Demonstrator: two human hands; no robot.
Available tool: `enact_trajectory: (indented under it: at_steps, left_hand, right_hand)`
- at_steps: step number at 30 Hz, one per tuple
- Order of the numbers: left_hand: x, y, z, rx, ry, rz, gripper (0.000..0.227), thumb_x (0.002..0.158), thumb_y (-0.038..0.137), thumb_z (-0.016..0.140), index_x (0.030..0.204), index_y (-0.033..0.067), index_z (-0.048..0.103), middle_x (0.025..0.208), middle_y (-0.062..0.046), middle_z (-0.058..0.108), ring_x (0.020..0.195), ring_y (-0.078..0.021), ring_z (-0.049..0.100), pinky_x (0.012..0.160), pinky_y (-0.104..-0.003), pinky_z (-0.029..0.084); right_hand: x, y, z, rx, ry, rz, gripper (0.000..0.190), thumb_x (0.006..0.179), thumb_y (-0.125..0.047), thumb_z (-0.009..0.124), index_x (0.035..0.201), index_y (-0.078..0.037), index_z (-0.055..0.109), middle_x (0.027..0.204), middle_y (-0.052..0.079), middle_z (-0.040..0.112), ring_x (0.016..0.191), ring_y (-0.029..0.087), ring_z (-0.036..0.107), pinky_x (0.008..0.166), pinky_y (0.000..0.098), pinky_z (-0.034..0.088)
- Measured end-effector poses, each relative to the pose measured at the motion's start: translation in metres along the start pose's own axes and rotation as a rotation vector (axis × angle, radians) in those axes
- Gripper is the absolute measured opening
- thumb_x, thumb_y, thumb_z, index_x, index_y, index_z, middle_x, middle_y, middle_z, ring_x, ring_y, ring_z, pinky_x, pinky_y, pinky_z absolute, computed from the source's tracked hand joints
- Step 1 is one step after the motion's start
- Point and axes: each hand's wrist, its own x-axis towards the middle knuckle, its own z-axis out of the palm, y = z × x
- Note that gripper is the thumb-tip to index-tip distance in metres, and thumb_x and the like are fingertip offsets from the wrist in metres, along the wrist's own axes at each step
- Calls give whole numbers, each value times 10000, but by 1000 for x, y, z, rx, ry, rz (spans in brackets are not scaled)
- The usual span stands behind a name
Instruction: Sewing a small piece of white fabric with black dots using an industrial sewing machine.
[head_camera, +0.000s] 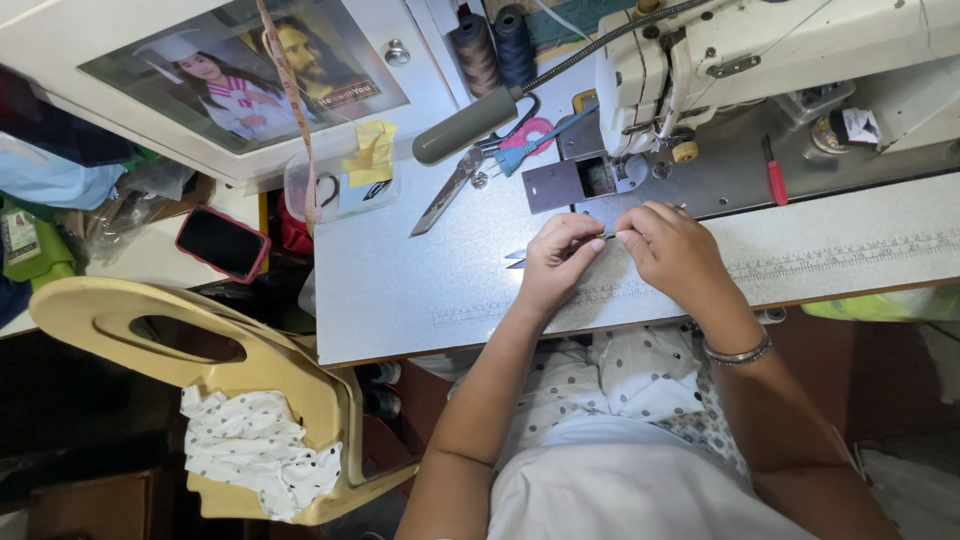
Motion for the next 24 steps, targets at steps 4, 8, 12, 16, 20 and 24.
enact_trajectory:
  at_steps: [4,8,12,16,20,24]
  left_hand:
    - [-6,-4,-1,-58,24,-13,223,913,55,794,1135,41,774,1071,-104,709,980,-147,725,824,-275,617]
    - [-11,5,2,-86,25,18,252,910,21,780,1159,1,746,1057,-121,716,970,-165,734,825,-276,620]
    - [-23,15,12,-4,-11,100,286,886,-56,768,1167,-5,740,1029,-129,751,959,-228,756,813,-305,620]
    - [-33,26,21,0,30,196,373,843,-79,808,1199,-33,709,1022,-143,772,942,-215,763,799,-299,619]
    - [-43,26,22,-65,123,156,345,899,-73,756,1232,-59,666,1080,-166,772,999,-226,758,821,-285,622]
    - [-46,27,25,7,177,186,368,897,-63,765,1244,-67,643,1084,-167,772,1000,-231,755,817,-276,622]
  right_hand:
    - [-4,-10,-15,3,-141,57,134,1017,-219,606,988,-132,704,850,140,693,906,385,696,838,498,545]
    - [-5,-9,-29,41,-176,103,144,1009,-228,605,949,-143,705,838,145,695,904,397,691,843,512,542]
    - [-4,-8,-26,112,-82,11,105,992,-231,635,943,-158,691,824,126,664,866,382,678,812,488,545]
    - [-4,-4,-15,233,-21,-37,106,1002,-212,626,957,-140,689,815,131,659,847,388,679,799,484,546]
    - [-26,3,-3,249,-17,-29,104,977,-226,647,952,-142,702,815,144,668,839,399,682,778,503,548]
    - [-53,-5,-7,254,-143,-14,111,937,-179,670,977,-144,768,848,92,739,830,319,724,768,425,575]
